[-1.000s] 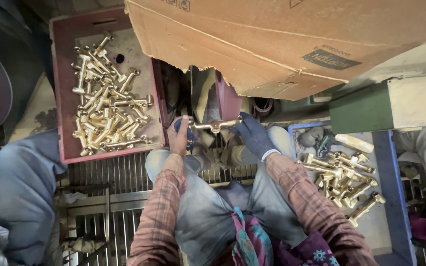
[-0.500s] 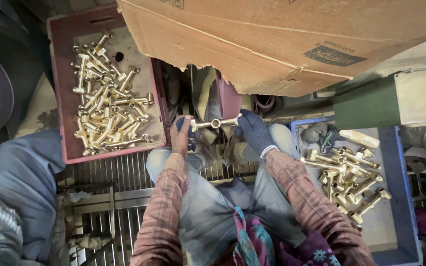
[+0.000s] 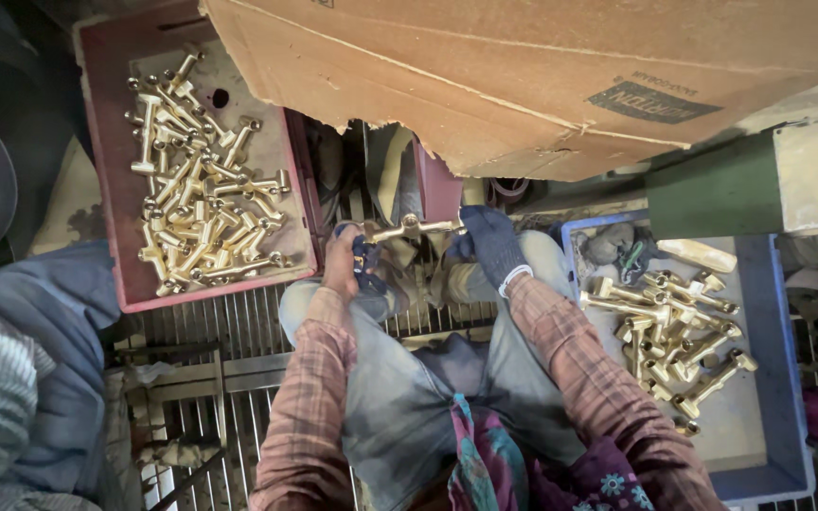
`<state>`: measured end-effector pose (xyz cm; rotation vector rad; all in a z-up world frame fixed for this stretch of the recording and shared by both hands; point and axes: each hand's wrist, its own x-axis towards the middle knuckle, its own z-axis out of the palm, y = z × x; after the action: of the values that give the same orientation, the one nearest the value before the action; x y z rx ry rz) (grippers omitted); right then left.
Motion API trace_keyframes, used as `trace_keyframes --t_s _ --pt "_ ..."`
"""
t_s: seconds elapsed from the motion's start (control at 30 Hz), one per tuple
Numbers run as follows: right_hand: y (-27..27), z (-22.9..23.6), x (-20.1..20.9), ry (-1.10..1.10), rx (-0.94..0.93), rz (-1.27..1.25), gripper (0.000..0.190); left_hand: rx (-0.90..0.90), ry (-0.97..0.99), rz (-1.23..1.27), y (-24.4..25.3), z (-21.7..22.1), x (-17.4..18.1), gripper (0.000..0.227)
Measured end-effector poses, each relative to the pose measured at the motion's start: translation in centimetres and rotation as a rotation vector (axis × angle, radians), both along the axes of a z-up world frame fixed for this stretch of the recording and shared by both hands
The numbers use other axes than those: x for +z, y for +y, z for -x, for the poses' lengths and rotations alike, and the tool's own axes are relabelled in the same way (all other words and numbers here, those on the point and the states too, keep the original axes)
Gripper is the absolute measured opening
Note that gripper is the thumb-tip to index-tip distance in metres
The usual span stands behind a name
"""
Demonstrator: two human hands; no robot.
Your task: The person sits on the floor and repeatedly picks up brass-colored metal parts from a red bin, presses them against a rotating grinding wheel to polish them, and places the finished parts into a blue bin.
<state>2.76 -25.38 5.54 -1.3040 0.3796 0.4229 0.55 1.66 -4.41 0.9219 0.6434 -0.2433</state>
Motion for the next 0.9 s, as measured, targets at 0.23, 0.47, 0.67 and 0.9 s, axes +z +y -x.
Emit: trace_keyframes --t_s 0.23,0.47,0.67,0.9 --pt "0.2 -0.3 -0.1 0.108 -0.073 -0.091 0.027 -0.107 0.095 0.19 1.8 -1.1 -4.7 0.016" --pt "-0.1 -0.7 -0.6 0.159 0.033 0.018 0.039 -0.222 0.32 0.282 3.5 -2.9 -8.1 0.025" --pt "-1.6 1.1 2.3 0.15 0.211 0.011 0.034 -0.165 -0.018 0.156 2.8 1.1 -1.8 0.014" --pt "-3.5 4.0 4.5 -0.298 0.325 0.183 0.04 -0.096 -0.484 -0.475 0.3 4.1 6.1 0.02"
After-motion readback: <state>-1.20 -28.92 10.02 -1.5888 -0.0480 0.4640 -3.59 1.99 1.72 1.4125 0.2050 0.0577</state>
